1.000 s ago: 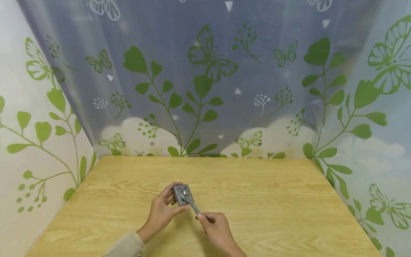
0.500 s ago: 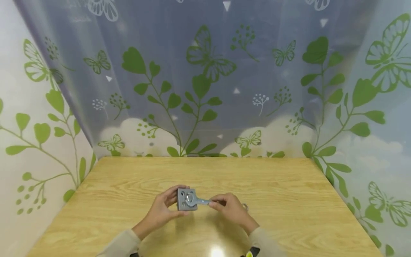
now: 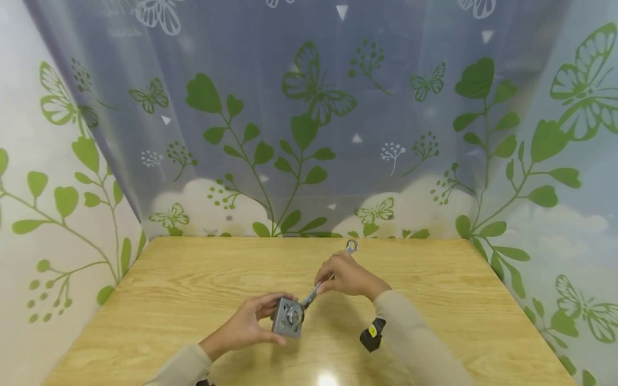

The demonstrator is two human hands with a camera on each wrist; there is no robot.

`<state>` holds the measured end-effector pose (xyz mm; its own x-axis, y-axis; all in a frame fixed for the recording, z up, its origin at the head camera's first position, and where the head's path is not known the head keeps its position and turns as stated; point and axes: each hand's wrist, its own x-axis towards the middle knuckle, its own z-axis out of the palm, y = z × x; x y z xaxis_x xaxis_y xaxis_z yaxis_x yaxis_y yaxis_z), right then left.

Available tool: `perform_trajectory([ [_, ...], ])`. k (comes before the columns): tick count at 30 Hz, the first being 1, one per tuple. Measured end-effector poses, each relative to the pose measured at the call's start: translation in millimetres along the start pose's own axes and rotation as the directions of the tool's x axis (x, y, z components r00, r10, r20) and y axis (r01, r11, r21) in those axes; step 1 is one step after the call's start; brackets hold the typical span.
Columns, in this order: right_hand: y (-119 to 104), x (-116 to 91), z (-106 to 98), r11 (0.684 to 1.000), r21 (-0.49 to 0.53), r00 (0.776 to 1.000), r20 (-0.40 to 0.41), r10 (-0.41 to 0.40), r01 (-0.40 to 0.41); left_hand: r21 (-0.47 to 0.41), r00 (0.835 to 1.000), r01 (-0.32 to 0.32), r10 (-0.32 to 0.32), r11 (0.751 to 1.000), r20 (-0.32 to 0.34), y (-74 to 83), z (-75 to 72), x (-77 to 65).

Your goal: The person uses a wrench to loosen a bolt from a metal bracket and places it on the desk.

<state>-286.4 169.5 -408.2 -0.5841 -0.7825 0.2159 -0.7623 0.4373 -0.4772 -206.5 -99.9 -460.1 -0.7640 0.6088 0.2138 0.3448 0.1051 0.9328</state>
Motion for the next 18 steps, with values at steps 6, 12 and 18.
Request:
perform_trajectory([
  [6, -13.7, 12.9, -14.3, 0.994, -0.105, 0.995, 0.095, -0.009, 0.019, 0.014, 0.999, 0.011, -0.012, 1.0, 0.049, 0.7, 6.8, 1.1],
  [12, -19.0, 14.7, -16.4, 0.99, -0.138, 0.992, 0.129, 0.004, 0.014, -0.003, 0.998, 0.029, -0.029, 1.0, 0.059, 1.3, 9.7, 1.0],
  [18, -16.4, 7.4, -13.1, 0.988, -0.151, 0.99, 0.132, 0.055, -0.035, -0.012, 0.997, 0.021, -0.02, 1.0, 0.079, -3.2, 7.4, -1.1],
])
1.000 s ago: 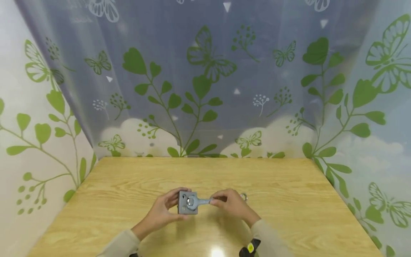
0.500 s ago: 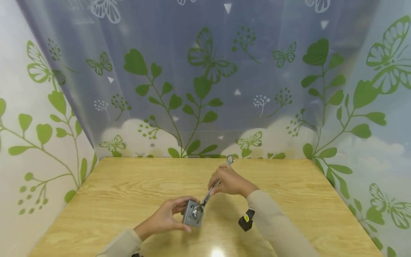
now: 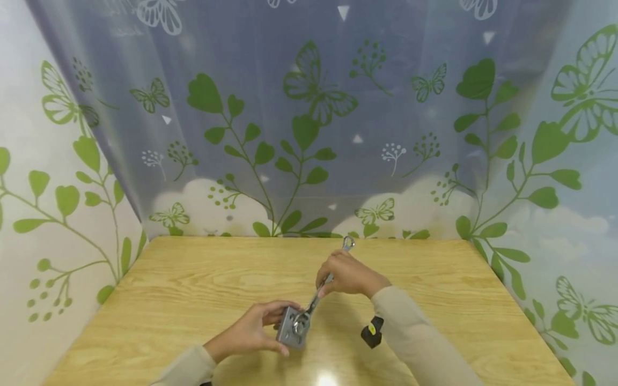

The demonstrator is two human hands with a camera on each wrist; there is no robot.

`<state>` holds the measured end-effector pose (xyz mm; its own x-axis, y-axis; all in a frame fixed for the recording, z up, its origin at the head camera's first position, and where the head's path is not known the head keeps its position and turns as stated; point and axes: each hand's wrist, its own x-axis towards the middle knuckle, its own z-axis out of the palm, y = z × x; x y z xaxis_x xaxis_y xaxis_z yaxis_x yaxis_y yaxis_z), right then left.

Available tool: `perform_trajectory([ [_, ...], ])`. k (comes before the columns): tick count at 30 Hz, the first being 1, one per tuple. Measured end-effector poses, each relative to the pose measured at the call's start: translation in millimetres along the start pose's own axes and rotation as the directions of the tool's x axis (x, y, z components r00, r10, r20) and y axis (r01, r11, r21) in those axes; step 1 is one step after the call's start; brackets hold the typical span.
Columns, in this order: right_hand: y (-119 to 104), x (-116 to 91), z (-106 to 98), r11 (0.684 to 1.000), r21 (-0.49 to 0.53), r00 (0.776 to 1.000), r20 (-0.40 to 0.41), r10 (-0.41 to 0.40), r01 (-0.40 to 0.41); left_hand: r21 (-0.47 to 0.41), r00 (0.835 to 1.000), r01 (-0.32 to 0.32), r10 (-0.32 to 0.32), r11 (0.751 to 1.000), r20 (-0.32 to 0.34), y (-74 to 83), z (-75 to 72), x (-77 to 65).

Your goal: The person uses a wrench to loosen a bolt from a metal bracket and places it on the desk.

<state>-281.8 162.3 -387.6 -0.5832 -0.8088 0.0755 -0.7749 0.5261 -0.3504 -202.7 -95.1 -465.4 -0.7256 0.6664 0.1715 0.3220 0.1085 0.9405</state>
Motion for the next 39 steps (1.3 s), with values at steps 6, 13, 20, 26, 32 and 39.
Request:
perform_trajectory([
  [6, 14.7, -13.3, 10.5, 0.997, 0.013, 0.997, -0.042, 0.071, -0.071, -0.012, 0.999, 0.018, -0.018, 1.0, -0.03, -6.1, -2.7, -5.0],
  [13, 26.6, -41.6, 29.8, 0.922, 0.238, 0.941, -0.074, 0.33, -0.305, 0.015, 0.994, 0.04, -0.038, 0.999, -0.107, -9.5, -10.0, -8.6],
  [20, 30.7, -74.8, 53.2, 0.842, 0.377, 0.884, -0.11, 0.454, -0.385, 0.016, 0.983, 0.065, -0.061, 0.998, -0.171, -9.3, -18.6, -10.9],
  [26, 36.7, -96.7, 66.5, 0.797, 0.405, 0.842, -0.109, 0.529, -0.448, -0.023, 0.983, 0.072, -0.075, 0.997, -0.17, -6.8, -21.2, -11.1],
  [32, 46.7, -113.9, 76.8, 0.794, 0.421, 0.853, -0.084, 0.515, -0.438, -0.015, 0.983, 0.07, -0.071, 0.997, -0.169, -7.9, -19.5, -10.8],
  [39, 50.2, -128.1, 80.8, 0.808, 0.403, 0.855, -0.105, 0.507, -0.43, -0.015, 0.98, 0.087, -0.088, 0.996, -0.177, -11.3, -17.7, -9.8],
])
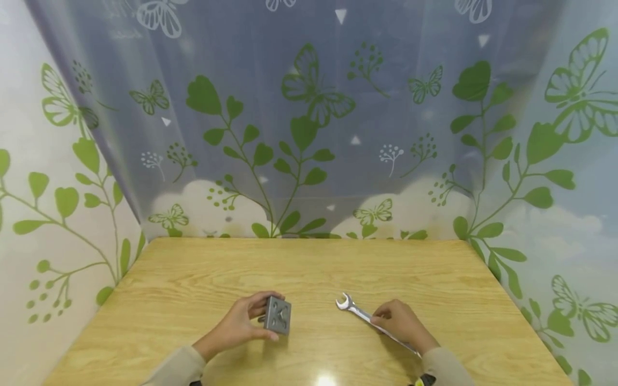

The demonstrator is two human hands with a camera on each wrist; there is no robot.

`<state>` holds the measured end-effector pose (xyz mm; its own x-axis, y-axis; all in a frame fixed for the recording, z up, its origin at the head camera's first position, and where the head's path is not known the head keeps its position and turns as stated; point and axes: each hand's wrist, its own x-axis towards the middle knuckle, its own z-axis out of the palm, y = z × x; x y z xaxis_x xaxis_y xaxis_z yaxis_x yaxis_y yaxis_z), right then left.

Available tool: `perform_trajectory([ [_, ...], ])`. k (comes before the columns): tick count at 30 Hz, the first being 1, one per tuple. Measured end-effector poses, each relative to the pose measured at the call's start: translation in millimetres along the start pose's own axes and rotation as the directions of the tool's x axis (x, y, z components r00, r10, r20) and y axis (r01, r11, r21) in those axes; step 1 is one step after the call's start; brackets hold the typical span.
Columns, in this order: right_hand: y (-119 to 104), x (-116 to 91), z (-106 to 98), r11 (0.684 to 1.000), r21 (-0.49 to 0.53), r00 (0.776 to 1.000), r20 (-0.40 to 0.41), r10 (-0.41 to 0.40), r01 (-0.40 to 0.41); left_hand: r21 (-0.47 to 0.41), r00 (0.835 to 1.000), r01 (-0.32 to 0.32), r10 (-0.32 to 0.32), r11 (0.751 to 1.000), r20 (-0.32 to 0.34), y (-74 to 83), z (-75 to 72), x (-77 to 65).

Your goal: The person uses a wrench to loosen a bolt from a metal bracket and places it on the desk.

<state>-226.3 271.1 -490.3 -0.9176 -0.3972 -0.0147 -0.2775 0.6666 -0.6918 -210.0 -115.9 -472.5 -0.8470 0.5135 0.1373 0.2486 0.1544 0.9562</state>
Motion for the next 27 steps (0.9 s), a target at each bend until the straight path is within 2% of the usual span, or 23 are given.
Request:
perform_trajectory([
  [4, 0.9, -4.1, 1.7, 0.999, -0.038, 0.998, -0.06, 0.022, -0.025, 0.002, 1.0, -0.003, 0.003, 1.0, -0.01, 1.7, -0.3, 1.1],
  [9, 1.7, -5.1, 5.9, 0.998, -0.037, 0.996, -0.082, 0.043, -0.046, -0.009, 1.0, -0.012, 0.012, 1.0, -0.018, 4.3, -0.6, 2.1],
  [16, -2.0, -6.4, 10.7, 0.987, -0.099, 0.982, -0.158, 0.106, -0.123, -0.005, 1.0, -0.01, 0.01, 1.0, -0.025, 1.1, 1.1, 0.9],
  [27, -11.0, -6.3, 14.1, 0.977, -0.146, 0.967, -0.224, 0.121, -0.156, 0.004, 0.999, 0.001, -0.001, 1.0, -0.033, 0.0, -1.7, 1.2],
])
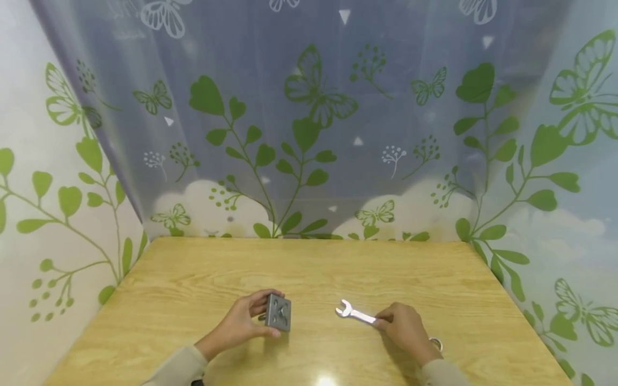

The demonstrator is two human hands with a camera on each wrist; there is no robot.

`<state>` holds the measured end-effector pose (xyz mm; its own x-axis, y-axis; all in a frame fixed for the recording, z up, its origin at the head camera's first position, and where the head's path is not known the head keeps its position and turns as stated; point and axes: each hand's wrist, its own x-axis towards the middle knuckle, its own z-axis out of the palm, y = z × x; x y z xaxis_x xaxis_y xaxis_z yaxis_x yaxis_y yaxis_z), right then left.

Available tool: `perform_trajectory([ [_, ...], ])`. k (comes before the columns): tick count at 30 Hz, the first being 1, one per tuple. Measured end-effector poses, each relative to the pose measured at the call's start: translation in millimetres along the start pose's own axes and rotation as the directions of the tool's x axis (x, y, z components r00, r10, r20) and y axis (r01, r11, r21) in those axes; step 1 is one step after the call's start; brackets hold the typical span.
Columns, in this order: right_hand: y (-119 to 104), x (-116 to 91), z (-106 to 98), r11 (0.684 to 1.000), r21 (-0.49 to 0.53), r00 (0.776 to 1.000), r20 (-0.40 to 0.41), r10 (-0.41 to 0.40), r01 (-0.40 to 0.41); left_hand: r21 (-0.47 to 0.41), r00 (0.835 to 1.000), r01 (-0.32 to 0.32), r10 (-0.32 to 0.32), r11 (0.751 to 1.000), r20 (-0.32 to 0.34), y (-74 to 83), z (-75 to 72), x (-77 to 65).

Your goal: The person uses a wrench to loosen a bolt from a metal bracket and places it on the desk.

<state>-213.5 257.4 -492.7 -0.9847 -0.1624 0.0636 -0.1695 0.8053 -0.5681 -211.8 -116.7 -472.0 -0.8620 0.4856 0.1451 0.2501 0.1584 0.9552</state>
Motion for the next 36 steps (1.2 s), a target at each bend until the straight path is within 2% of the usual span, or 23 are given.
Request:
perform_trajectory([
  [9, -0.3, 1.3, 1.1, 1.0, -0.027, 1.0, -0.023, 0.0, -0.001, 0.0, 1.0, 0.0, 0.0, 1.0, -0.014, -1.2, 0.1, 0.7],
  [16, -12.8, -0.8, 5.6, 1.0, -0.018, 0.999, -0.051, -0.005, 0.004, 0.022, 0.997, -0.021, 0.022, 1.0, -0.073, 1.6, 7.4, 1.1],
  [20, -37.2, 1.0, 12.9, 0.996, 0.083, 0.997, -0.072, -0.024, 0.03, 0.027, 0.994, -0.027, 0.029, 0.999, -0.108, 5.1, 16.2, 3.4],
  [23, -60.4, 5.7, 21.2, 0.979, 0.197, 0.997, -0.054, -0.051, 0.06, 0.053, 0.991, -0.039, 0.045, 0.998, -0.129, 8.3, 22.8, 5.9],
  [26, -84.5, 11.7, 29.7, 0.943, 0.323, 0.996, -0.015, -0.084, 0.084, 0.095, 0.987, -0.047, 0.061, 0.994, -0.146, 10.5, 28.8, 8.9],
  [30, -112.1, 19.2, 40.3, 0.885, 0.46, 0.994, 0.044, -0.104, 0.073, 0.154, 0.985, -0.052, 0.076, 0.987, -0.156, 11.0, 35.4, 11.6],
  [33, -126.0, 23.8, 46.9, 0.866, 0.497, 0.993, 0.064, -0.097, 0.052, 0.175, 0.984, -0.059, 0.087, 0.983, -0.155, 10.5, 38.8, 12.9],
  [36, -134.1, 26.5, 50.2, 0.878, 0.478, 0.995, 0.064, -0.077, 0.038, 0.18, 0.984, -0.069, 0.097, 0.981, -0.15, 10.8, 40.5, 13.7],
])
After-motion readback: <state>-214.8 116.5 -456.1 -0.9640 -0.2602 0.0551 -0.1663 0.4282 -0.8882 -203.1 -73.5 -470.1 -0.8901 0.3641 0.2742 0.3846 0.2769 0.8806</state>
